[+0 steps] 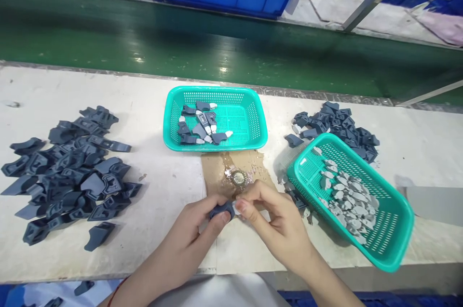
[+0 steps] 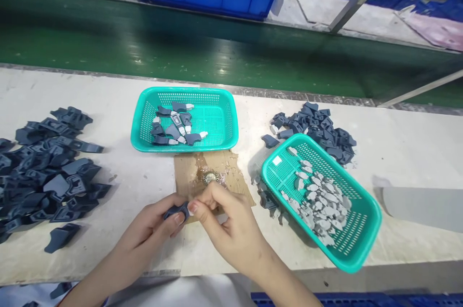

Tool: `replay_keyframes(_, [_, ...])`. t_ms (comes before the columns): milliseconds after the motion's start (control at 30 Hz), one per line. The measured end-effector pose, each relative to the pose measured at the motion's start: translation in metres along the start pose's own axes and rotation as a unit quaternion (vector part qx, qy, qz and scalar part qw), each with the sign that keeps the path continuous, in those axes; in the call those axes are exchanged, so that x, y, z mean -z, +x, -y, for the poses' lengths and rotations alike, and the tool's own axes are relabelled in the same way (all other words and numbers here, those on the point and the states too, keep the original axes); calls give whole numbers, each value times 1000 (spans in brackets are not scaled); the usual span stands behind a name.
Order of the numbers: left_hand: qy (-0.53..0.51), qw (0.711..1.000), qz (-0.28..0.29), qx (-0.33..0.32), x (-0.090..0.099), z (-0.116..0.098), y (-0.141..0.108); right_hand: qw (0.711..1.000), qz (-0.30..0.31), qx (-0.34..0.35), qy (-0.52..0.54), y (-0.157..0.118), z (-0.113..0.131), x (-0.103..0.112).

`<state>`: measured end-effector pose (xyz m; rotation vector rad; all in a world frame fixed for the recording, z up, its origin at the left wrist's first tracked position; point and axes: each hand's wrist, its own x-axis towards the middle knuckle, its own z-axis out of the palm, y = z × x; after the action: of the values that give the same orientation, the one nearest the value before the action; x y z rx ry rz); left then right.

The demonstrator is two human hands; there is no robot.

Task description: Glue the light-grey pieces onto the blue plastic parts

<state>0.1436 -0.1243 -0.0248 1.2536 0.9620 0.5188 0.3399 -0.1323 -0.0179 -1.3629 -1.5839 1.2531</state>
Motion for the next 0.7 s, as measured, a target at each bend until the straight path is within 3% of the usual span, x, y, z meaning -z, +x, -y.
replay_keyframes(133, [-34, 998, 40, 36, 2, -2, -1, 989, 69, 42, -122, 4, 10, 8])
replay_keyframes(233, [2, 999, 50, 12, 5, -8, 1, 972, 101, 94, -192, 5, 12, 9])
replay_keyframes(367, [49, 997, 51, -22, 8, -14, 6, 967, 107, 90, -212, 4, 9, 5])
replay_keyframes(533, [83, 995, 26, -48, 2, -12, 12, 963, 70, 76, -248, 3, 9, 3])
replay_keyframes(700, [118, 990, 34, -69, -1, -29, 15, 974, 88, 70, -195, 0, 19, 25])
